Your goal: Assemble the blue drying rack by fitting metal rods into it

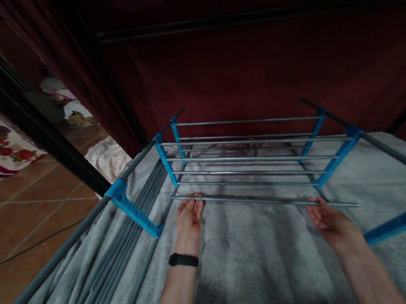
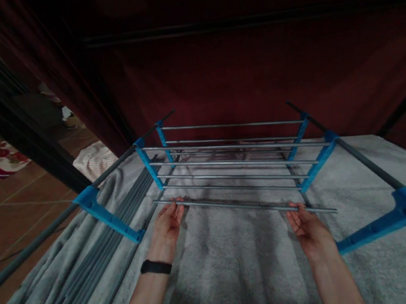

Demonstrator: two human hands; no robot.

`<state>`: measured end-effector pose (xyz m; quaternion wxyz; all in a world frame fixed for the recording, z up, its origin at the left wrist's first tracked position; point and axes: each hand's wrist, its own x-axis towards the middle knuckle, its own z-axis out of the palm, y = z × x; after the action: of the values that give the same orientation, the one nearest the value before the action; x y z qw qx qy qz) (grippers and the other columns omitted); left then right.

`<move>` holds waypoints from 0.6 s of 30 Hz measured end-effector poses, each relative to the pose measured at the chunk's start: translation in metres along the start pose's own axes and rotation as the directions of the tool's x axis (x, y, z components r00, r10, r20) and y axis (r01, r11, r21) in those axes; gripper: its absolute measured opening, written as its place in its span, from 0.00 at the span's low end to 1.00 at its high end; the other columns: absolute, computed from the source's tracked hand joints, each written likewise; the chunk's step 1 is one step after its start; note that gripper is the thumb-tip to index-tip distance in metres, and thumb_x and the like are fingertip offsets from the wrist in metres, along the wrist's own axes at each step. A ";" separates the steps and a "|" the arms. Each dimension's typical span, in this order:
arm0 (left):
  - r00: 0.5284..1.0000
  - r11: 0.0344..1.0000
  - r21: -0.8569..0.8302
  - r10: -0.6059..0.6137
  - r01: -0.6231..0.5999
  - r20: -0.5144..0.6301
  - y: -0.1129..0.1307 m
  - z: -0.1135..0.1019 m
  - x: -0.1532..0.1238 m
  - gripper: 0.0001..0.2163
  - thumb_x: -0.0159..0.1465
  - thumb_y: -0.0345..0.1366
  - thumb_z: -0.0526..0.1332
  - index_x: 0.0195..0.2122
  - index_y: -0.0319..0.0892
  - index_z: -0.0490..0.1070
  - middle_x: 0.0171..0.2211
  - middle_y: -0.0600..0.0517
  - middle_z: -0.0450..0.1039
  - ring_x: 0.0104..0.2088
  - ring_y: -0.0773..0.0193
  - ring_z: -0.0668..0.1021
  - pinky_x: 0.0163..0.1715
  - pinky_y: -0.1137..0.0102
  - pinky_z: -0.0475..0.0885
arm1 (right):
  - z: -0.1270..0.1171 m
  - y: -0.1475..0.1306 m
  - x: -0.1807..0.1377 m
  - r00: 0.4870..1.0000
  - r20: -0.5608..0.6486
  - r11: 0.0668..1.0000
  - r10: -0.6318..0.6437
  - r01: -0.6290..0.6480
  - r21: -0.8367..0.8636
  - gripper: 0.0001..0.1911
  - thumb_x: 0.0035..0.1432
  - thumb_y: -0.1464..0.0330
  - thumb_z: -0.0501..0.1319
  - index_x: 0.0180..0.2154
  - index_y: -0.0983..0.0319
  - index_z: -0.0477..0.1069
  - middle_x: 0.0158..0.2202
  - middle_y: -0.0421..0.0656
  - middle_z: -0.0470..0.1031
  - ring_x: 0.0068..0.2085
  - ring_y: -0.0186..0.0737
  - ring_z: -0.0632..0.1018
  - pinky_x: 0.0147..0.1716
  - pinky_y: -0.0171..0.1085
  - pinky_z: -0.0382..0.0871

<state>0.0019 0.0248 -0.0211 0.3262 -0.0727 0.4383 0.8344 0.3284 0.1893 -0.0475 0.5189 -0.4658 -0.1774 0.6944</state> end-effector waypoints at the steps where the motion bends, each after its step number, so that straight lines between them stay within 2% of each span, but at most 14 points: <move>1: 1.000 1.000 0.004 -0.006 0.006 -0.001 0.000 0.001 0.000 0.09 0.63 0.20 0.57 0.31 0.38 0.72 0.31 0.49 0.77 0.32 0.68 0.81 0.36 0.75 0.78 | 0.001 0.001 -0.001 1.000 0.012 1.000 -0.001 0.001 0.009 0.06 0.60 0.77 0.59 0.33 0.63 0.73 0.33 0.39 0.78 0.32 0.28 0.79 0.38 0.28 0.78; 10: 0.996 0.995 0.030 -0.093 0.092 0.015 -0.012 0.011 -0.005 0.12 0.64 0.17 0.54 0.28 0.36 0.70 0.29 0.49 0.79 0.30 0.67 0.82 0.31 0.74 0.79 | 0.019 0.012 -0.014 0.999 0.049 0.996 0.017 -0.022 0.091 0.06 0.61 0.77 0.60 0.32 0.63 0.74 0.32 0.41 0.80 0.33 0.30 0.79 0.36 0.30 0.79; 18: 0.994 0.993 0.050 -0.104 0.103 0.017 -0.016 0.016 -0.011 0.13 0.63 0.17 0.55 0.24 0.38 0.67 0.27 0.51 0.78 0.28 0.67 0.82 0.31 0.74 0.80 | 0.016 0.016 -0.011 0.997 0.077 0.993 -0.025 0.016 0.117 0.03 0.59 0.75 0.63 0.32 0.63 0.74 0.34 0.42 0.80 0.32 0.30 0.79 0.38 0.32 0.79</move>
<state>0.0228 0.0384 -0.0177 0.3752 -0.0791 0.4511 0.8059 0.3065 0.1769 -0.0465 0.5449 -0.4053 -0.1615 0.7161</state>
